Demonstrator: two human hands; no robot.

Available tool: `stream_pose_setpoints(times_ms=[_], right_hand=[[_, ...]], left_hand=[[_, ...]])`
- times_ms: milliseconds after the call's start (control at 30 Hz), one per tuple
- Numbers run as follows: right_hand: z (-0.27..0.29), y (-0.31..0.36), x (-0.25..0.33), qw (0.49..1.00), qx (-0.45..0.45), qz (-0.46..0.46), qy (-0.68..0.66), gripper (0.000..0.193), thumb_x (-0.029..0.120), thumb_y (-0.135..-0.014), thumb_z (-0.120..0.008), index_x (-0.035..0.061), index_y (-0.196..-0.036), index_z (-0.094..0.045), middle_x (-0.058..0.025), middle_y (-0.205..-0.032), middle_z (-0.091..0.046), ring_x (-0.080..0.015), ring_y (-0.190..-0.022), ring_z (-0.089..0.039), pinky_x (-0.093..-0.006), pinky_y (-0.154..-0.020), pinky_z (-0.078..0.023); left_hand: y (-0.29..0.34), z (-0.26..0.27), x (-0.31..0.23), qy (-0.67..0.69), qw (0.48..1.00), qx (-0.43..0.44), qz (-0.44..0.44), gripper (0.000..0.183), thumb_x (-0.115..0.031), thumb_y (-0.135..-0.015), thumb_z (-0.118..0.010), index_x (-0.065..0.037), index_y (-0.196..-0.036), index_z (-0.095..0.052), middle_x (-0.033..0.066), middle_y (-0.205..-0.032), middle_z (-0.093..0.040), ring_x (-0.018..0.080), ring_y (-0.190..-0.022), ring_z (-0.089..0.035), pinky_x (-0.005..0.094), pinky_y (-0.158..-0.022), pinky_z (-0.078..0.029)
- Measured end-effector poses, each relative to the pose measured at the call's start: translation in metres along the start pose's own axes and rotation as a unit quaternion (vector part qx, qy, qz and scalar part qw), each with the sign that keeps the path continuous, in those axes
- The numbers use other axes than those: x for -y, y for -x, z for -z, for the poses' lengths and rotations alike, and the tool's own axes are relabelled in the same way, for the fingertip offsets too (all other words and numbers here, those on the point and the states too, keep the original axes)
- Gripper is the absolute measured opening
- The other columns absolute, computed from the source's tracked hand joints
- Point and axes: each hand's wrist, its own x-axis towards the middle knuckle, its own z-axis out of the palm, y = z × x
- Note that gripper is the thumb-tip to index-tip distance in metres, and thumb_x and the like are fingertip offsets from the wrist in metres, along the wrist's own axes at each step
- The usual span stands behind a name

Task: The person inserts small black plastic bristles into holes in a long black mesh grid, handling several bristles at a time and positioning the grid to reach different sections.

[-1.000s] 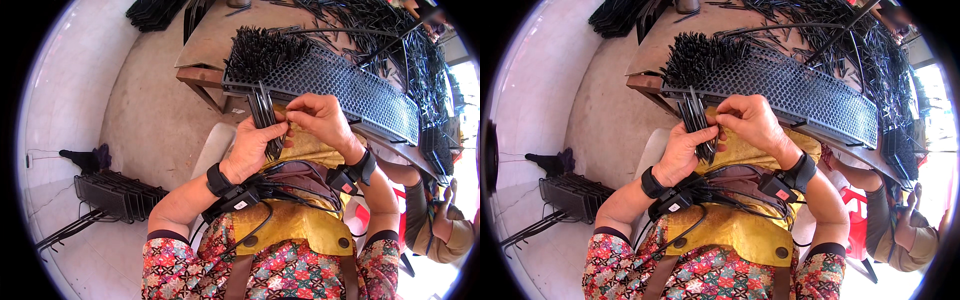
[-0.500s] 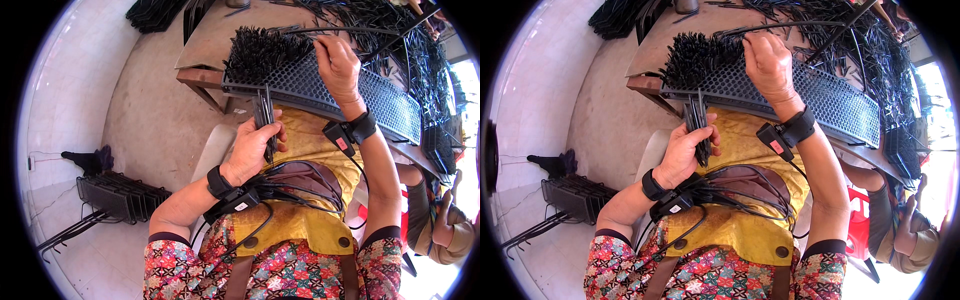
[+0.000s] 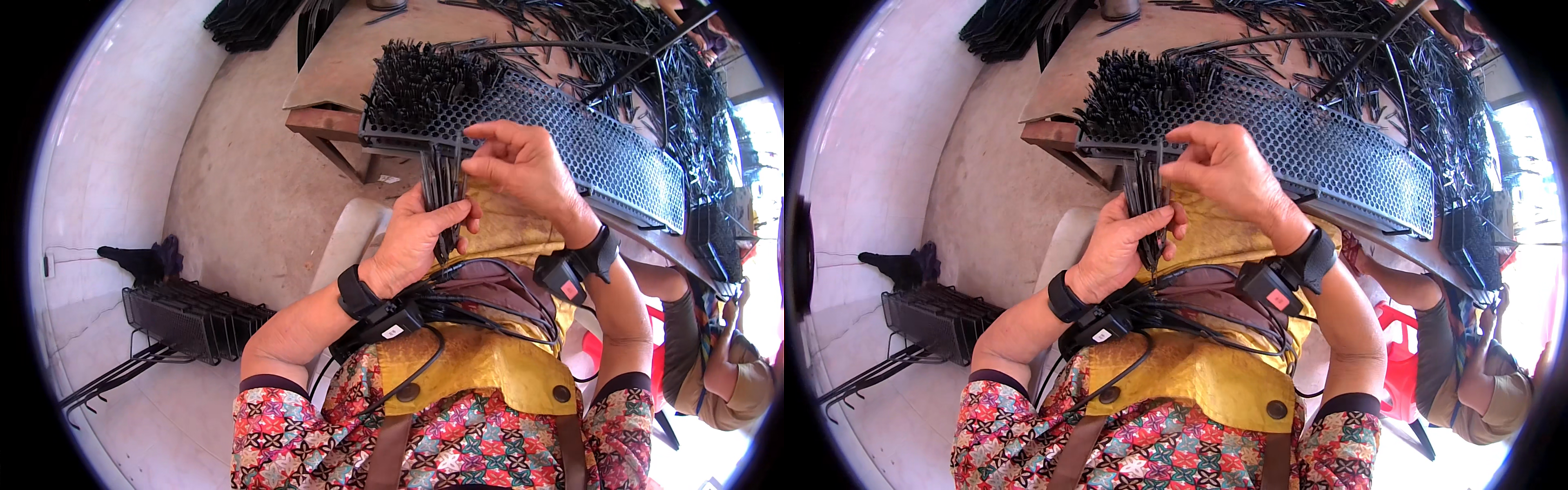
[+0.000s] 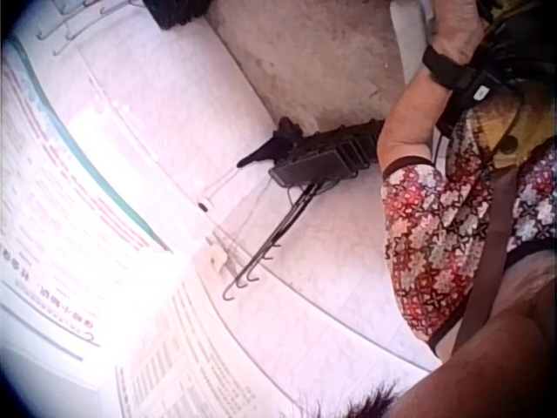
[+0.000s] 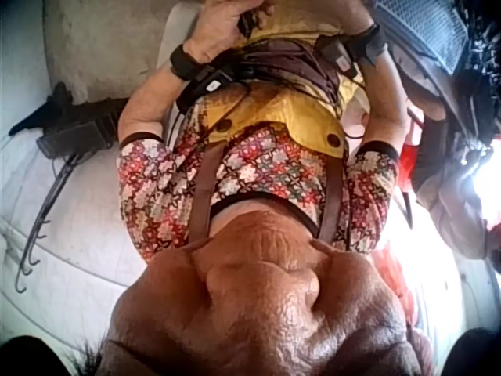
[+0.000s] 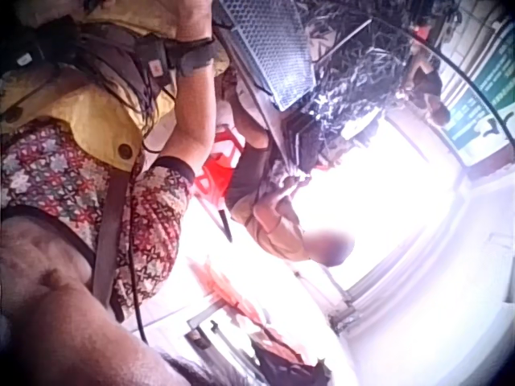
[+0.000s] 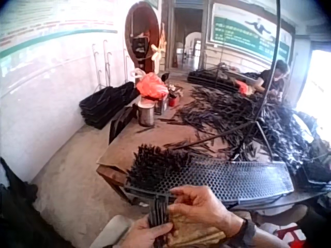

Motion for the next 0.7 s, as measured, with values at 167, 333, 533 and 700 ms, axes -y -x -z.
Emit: stream_pose_setpoints(times_ms=[167, 333, 533, 700], right_hand=[[-0.005, 0.007, 0.002, 0.989, -0.002, -0.076, -0.125, 0.034, 0.003, -0.078, -0.065, -0.0071, -0.108, -0.053, -0.0041, -0.068, -0.061, -0.0058, -0.056, -0.054, -0.0199, -0.048, -0.045], [-0.003, 0.013, -0.006, 0.986, -0.073, -0.050, -0.141, 0.029, 0.000, -0.078, -0.064, -0.0060, -0.104, -0.053, -0.0043, -0.068, -0.060, -0.0072, -0.054, -0.055, -0.0207, -0.047, -0.046], [0.000, 0.020, -0.009, 0.979, -0.186, -0.009, -0.082, 0.027, 0.000, -0.077, -0.065, -0.0048, -0.101, -0.053, -0.0016, -0.066, -0.059, -0.0062, -0.054, -0.055, -0.0190, -0.049, -0.046], [0.012, 0.022, 0.003, 0.944, -0.304, 0.105, 0.073, 0.028, 0.000, -0.076, -0.067, 0.0005, -0.102, -0.056, -0.0047, -0.071, -0.065, -0.0089, -0.053, -0.058, -0.0202, -0.051, -0.046]], left_hand=[[0.002, -0.008, -0.004, -0.016, 0.999, 0.045, 0.015, 0.018, -0.011, -0.088, -0.056, -0.002, -0.104, -0.054, 0.0103, -0.089, -0.061, 0.0182, -0.076, -0.059, 0.0274, -0.055, -0.050], [0.002, -0.004, -0.001, -0.021, 0.999, 0.005, 0.034, 0.021, -0.012, -0.089, -0.055, -0.002, -0.107, -0.053, 0.0114, -0.090, -0.062, 0.0194, -0.077, -0.061, 0.0283, -0.056, -0.051], [-0.001, -0.001, 0.001, -0.028, 0.998, -0.028, 0.046, 0.021, -0.014, -0.090, -0.054, -0.001, -0.107, -0.052, 0.0119, -0.090, -0.062, 0.0187, -0.075, -0.061, 0.0273, -0.053, -0.048], [-0.001, 0.004, 0.000, 0.004, 0.997, -0.042, 0.057, 0.021, -0.017, -0.090, -0.054, 0.000, -0.103, -0.053, 0.0120, -0.090, -0.062, 0.0179, -0.073, -0.060, 0.0261, -0.052, -0.044]])
